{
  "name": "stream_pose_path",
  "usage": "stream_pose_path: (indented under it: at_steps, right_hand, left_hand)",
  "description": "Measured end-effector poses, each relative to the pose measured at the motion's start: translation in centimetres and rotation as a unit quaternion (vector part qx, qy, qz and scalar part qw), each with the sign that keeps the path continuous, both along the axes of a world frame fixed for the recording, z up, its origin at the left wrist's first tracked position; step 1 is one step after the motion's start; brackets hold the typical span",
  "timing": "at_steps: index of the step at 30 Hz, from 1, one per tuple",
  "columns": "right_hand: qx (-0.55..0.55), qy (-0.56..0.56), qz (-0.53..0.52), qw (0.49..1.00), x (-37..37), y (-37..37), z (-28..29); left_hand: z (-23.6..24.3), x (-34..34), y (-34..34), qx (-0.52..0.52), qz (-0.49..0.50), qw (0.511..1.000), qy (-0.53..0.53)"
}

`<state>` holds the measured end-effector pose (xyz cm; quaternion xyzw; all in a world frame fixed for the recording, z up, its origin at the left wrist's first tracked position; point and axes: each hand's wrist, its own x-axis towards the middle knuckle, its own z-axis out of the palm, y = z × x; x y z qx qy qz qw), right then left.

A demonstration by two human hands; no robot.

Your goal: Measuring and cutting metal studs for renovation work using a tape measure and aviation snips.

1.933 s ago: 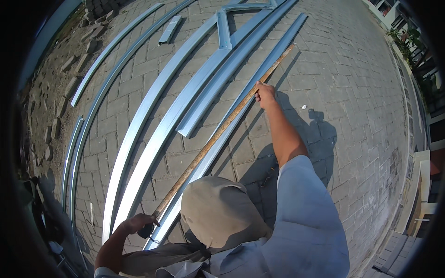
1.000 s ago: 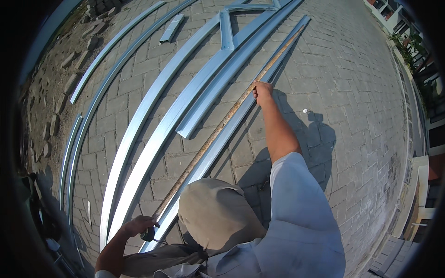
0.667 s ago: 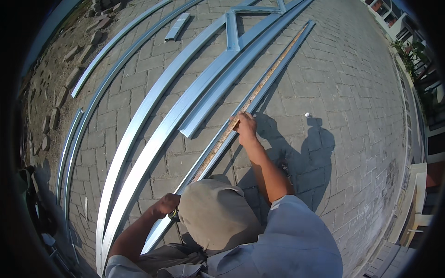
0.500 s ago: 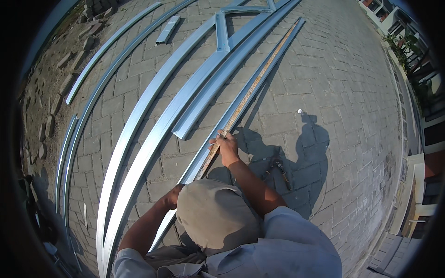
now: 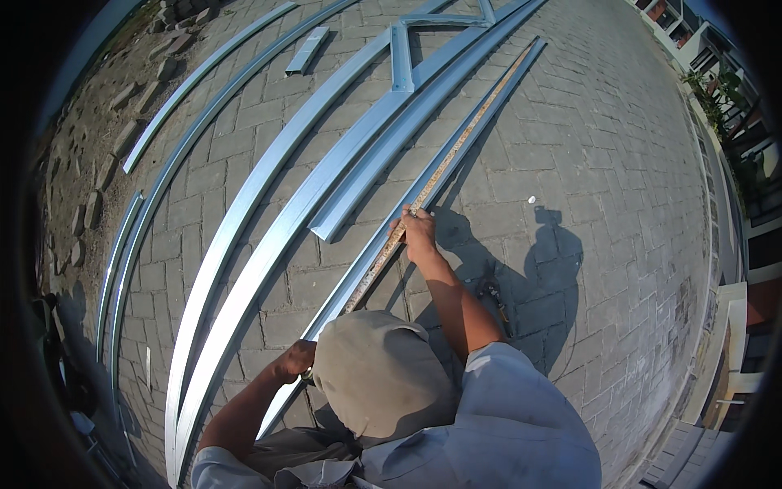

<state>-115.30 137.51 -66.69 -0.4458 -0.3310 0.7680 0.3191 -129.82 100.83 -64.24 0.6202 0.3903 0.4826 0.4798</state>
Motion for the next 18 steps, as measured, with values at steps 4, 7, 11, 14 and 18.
stream_pose_path:
  at_steps: [4, 7, 11, 14, 18]
  right_hand:
    - [0.022, -0.073, 0.032, 0.997, 0.3, -0.1, 0.3]
    - [0.139, -0.177, 0.107, 0.968, 4.0, -0.6, 0.1]
    - [0.395, -0.446, 0.136, 0.792, 13.8, -2.4, 0.4]
    - [0.417, -0.586, 0.174, 0.673, 20.3, -6.7, -0.5]
    - [0.376, -0.653, 0.172, 0.634, 25.3, -12.2, -2.4]
  left_hand:
    - [1.3, -0.7, -1.8, -0.068, 0.020, 0.997, -0.039]
    - [1.9, -1.3, -3.9, -0.363, 0.115, 0.921, 0.079]
    - [1.4, -2.4, -6.5, -0.558, 0.191, 0.807, 0.030]
    - [0.6, -2.9, -8.7, -0.607, 0.192, 0.771, 0.011]
    - [0.0, -3.7, -10.9, -0.630, 0.170, 0.753, 0.085]
